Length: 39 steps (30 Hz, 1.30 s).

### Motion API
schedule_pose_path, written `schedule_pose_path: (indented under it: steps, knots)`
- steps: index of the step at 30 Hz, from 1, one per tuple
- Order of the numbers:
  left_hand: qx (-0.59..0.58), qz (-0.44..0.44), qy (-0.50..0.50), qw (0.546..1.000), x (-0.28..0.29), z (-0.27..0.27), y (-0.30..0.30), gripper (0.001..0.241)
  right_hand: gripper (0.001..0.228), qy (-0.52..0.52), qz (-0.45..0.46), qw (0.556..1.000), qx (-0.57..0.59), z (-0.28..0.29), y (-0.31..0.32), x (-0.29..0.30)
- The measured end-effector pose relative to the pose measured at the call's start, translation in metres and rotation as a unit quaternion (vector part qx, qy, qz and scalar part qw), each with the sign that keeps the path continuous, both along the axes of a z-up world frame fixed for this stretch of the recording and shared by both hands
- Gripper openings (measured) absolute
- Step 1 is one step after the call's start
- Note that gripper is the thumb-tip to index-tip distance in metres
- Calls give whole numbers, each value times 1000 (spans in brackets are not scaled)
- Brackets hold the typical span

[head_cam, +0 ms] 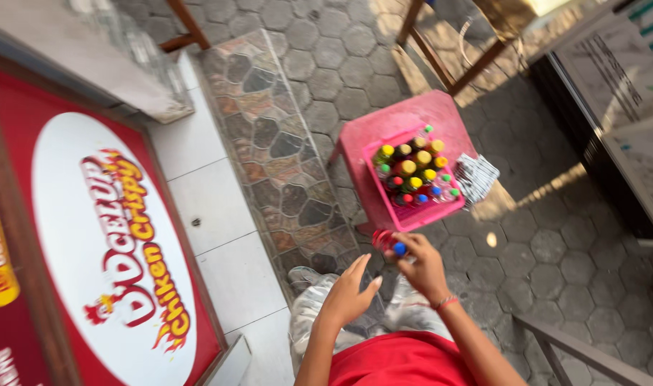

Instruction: The person repeatedly picks up various bottles from a counter and places them into a pink basket on a stool. The person handles bottles with different colored caps one at a time, moving them from the counter to the basket throughout the clip.

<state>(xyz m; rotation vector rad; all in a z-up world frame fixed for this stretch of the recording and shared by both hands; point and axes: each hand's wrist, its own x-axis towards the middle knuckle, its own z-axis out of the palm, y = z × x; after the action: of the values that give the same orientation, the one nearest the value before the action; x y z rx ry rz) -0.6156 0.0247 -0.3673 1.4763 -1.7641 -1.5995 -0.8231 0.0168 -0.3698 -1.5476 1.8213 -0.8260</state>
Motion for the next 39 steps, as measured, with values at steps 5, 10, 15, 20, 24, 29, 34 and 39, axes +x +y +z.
schedule_pose_path:
  steps: [5, 10, 15, 20, 24, 29, 34, 39]
  knots:
    - [46, 2, -15, 999, -123, -88, -23, 64, 44, 105, -46, 993, -24, -88, -9, -110]
    - [-7, 84, 91, 992, -246, -197, -17, 66, 41, 97, -40, 992, -65, -182, -26, -204]
    - [-11, 136, 107, 985, -330, -286, -16, 64, 43, 43, -53, 997, -28, -250, -40, -250]
    - [24, 179, 91, 979, -363, -342, -25, 62, 47, 13, -38, 999, 16, -295, -55, -266]
    - [59, 195, 67, 977, -371, -360, -29, 64, 50, 30, -2, 997, 67, -317, -63, -270]
    - [41, 196, 51, 978, -369, -362, -24, 66, 50, 4, 27, 999, 35, -348, -63, -271]
    - [50, 188, 20, 981, -364, -344, -5, 69, 51, -2, -31, 996, 78, -368, -78, -279]
    - [104, 222, 59, 968, -353, -317, 0, 72, 50, 66, 53, 995, 62, -350, -88, -290]
